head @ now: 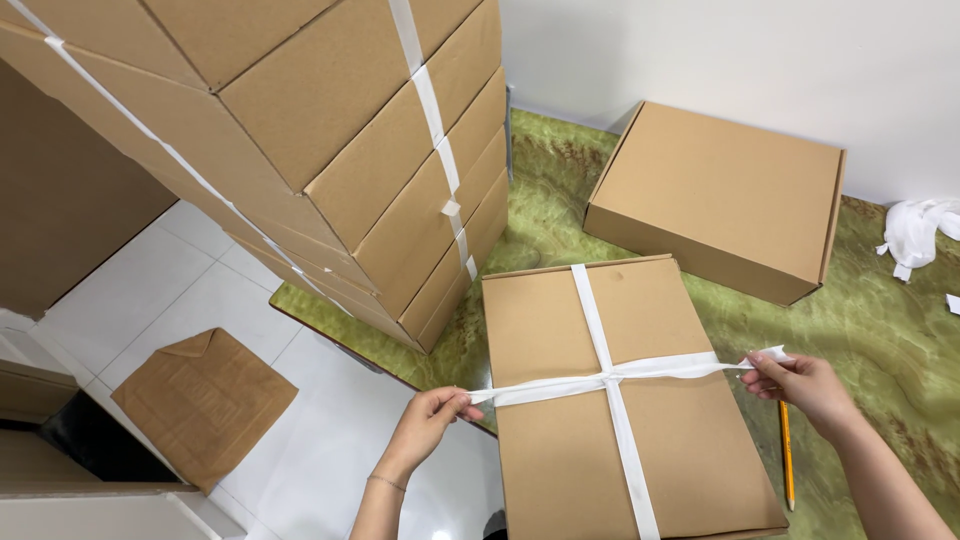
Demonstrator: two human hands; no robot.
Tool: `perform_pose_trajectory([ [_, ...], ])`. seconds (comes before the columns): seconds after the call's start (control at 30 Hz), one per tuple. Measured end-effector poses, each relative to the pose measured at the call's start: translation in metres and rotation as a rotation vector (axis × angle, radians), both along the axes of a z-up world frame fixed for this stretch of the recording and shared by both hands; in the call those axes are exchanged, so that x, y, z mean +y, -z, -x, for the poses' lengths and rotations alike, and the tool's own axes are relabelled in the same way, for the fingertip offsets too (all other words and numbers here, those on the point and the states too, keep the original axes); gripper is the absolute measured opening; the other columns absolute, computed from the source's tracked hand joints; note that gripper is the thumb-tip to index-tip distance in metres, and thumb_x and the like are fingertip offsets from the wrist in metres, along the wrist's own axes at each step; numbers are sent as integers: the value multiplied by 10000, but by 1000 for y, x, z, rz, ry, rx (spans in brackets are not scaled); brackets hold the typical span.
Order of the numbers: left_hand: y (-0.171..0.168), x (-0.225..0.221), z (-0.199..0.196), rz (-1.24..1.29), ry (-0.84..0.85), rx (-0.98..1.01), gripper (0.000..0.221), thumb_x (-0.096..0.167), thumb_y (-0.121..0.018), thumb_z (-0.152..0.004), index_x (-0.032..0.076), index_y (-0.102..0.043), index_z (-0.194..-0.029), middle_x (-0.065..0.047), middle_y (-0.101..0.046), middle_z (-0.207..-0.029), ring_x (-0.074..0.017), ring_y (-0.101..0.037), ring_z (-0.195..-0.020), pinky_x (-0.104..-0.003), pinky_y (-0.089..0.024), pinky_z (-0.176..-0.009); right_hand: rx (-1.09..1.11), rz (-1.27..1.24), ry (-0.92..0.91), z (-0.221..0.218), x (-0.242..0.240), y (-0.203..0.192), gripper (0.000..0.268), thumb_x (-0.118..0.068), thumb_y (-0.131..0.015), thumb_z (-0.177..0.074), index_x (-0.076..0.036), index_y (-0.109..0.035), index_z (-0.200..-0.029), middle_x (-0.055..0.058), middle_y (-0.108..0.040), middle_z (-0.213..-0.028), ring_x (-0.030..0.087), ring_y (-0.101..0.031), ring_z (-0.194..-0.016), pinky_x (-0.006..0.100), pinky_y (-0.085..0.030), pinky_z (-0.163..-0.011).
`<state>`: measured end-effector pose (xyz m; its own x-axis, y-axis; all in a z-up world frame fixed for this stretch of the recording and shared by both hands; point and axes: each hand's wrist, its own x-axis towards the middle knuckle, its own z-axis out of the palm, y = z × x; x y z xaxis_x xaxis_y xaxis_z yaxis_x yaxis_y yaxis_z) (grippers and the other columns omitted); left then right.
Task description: Labeling cardboard boxes with handwritten notes, placing items inside, and tying ribbons around them.
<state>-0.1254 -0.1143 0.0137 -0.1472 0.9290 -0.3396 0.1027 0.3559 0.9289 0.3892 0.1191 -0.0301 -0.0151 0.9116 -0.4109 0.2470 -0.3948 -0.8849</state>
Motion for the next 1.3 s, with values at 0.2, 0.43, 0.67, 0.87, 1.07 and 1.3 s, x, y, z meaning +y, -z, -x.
perform_pose_trajectory([
  [0.2, 23, -12, 9, 36, -95, 96, 368, 279, -565, -1015, 96, -817, -819, -11, -827, -801, -108, -716, -837, -268, -549, -899, -46, 31, 32, -11, 7, 11, 297, -94, -693, -1060, 187, -753, -1136, 349, -753, -926, 396, -702, -813, 461, -580, -790],
  [0.43, 55, 4, 3, 78, -491, 151, 319, 259, -594, -1021, 103, -805, -839, -3, -806, -728, -121, -725, -703, -262, -567, -809, -75, -17, 115, -32, 2, 51, 311, -91, -707, -1069, 216, -722, -1115, 380, -744, -911, 426, -707, -775, 484, -602, -783],
  [0.67, 46, 5, -36, 358, -542, -200, 625, 637, -570, -877, 178, -506, -1296, -78, -728, -1194, -216, -702, -998, -418, -606, -841, 27, 110, 168, 52, -46, -32, 487, -290, -589, -1057, 9, -628, -1439, 162, -656, -1361, 377, -650, -1137, 492, -530, -983],
  [0.87, -6, -12, -92, 588, -279, -455, 631, 661, -644, -807, 165, -632, -1196, -25, -758, -1102, -182, -700, -962, -342, -550, -837, -68, 261, 161, 77, -29, -24, 578, -487, -698, -932, 2, -690, -1238, 122, -716, -1180, 271, -646, -1060, 440, -480, -901],
  [1.07, -47, -9, -100, 608, -296, -331, 687, 704, -550, -797, 131, -694, -1148, -38, -762, -1049, -195, -707, -946, -349, -544, -806, -113, 404, 160, 103, -36, -62, 723, -599, -687, -884, 25, -679, -1248, 194, -740, -1160, 366, -710, -977, 480, -547, -859],
  [1.3, -61, -6, -90, 616, -311, -360, 731, 691, -565, -780, 154, -711, -1254, -26, -793, -1196, -194, -727, -1062, -357, -562, -847, 46, 436, 164, 91, -34, -39, 687, -559, -704, -907, 27, -681, -1265, 200, -734, -1091, 348, -697, -933, 476, -543, -808],
])
